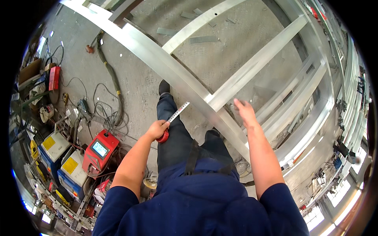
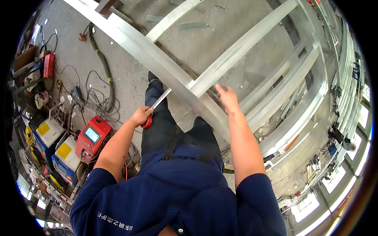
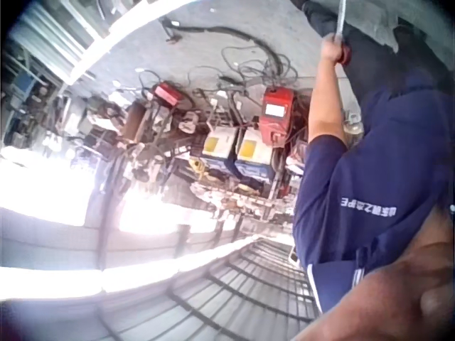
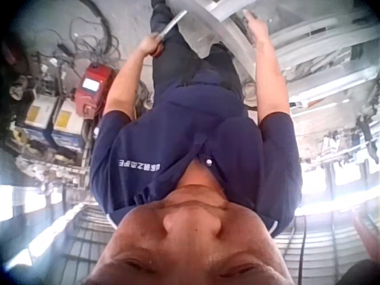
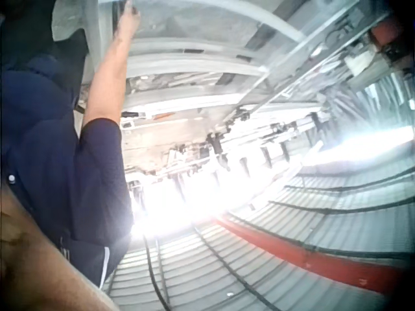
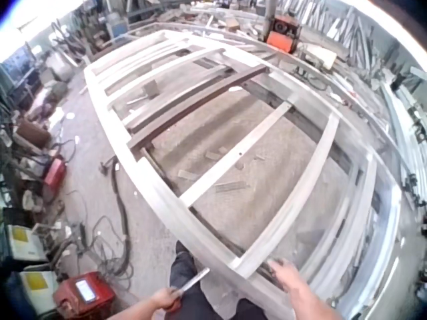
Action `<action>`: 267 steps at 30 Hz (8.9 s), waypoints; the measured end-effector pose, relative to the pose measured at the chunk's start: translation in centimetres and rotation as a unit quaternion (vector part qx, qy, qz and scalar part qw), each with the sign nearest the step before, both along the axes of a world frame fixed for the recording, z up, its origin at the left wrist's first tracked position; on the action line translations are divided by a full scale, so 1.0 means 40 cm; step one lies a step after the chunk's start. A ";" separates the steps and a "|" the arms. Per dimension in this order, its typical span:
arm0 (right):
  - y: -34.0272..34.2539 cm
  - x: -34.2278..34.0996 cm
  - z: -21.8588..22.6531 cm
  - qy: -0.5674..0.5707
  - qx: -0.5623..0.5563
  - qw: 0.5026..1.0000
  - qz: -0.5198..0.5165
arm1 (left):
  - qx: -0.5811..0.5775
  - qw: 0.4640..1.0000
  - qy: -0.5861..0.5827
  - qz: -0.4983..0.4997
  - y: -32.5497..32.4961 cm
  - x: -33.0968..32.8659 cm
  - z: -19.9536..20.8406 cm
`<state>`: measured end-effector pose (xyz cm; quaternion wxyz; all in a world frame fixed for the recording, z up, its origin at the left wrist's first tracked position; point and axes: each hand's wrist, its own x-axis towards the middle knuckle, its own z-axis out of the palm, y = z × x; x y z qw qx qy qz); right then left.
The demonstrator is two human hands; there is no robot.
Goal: The person measures and fastens aluminum profiles to a large metal frame using a tape measure and a pneumatic rivet gun. They repeatedly measure sections, position the tool, and secure joints while moving around the frame in a workshop.
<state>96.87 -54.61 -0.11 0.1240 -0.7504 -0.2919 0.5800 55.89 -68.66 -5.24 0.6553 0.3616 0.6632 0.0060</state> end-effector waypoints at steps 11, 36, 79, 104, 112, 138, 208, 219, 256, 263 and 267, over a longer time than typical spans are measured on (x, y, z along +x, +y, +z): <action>-0.009 -0.123 -0.172 0.205 -0.008 0.961 -0.185 | 0.058 0.997 -0.053 0.009 0.045 0.068 -0.070; -0.101 -0.257 -0.035 -0.142 0.127 0.880 0.435 | 0.027 0.997 -0.070 0.035 0.048 0.043 -0.076; -0.106 -0.251 -0.052 -0.219 0.120 0.867 0.430 | -0.023 0.950 -0.097 0.295 0.103 0.026 0.026; -0.077 -0.196 -0.049 -0.204 0.167 0.874 0.407 | -0.139 0.962 0.077 0.224 0.358 0.423 0.123; -0.052 -0.109 0.003 -0.096 0.130 0.919 0.360 | -0.156 0.946 0.026 0.283 0.345 0.433 0.090; -0.940 1.398 -0.128 -0.507 -0.144 0.817 -0.233 | -0.159 0.937 0.049 0.306 0.337 0.437 0.075; 0.384 0.027 0.198 0.303 -0.119 0.939 0.110 | -0.137 0.949 0.060 0.277 0.368 0.399 0.079; -0.051 0.279 0.376 0.174 0.111 0.977 -0.057 | -0.144 0.959 0.086 0.227 0.362 0.400 0.110; -0.850 0.356 0.493 -0.095 0.226 0.899 -0.364 | -0.024 0.920 0.325 -0.218 0.073 -0.139 0.358; -0.856 0.380 0.440 -0.057 0.231 0.895 -0.377 | -0.009 0.967 0.222 -0.127 0.069 -0.074 0.343; -0.852 0.408 0.431 -0.063 0.243 0.901 -0.354 | -0.037 0.969 0.207 -0.125 0.032 -0.016 0.346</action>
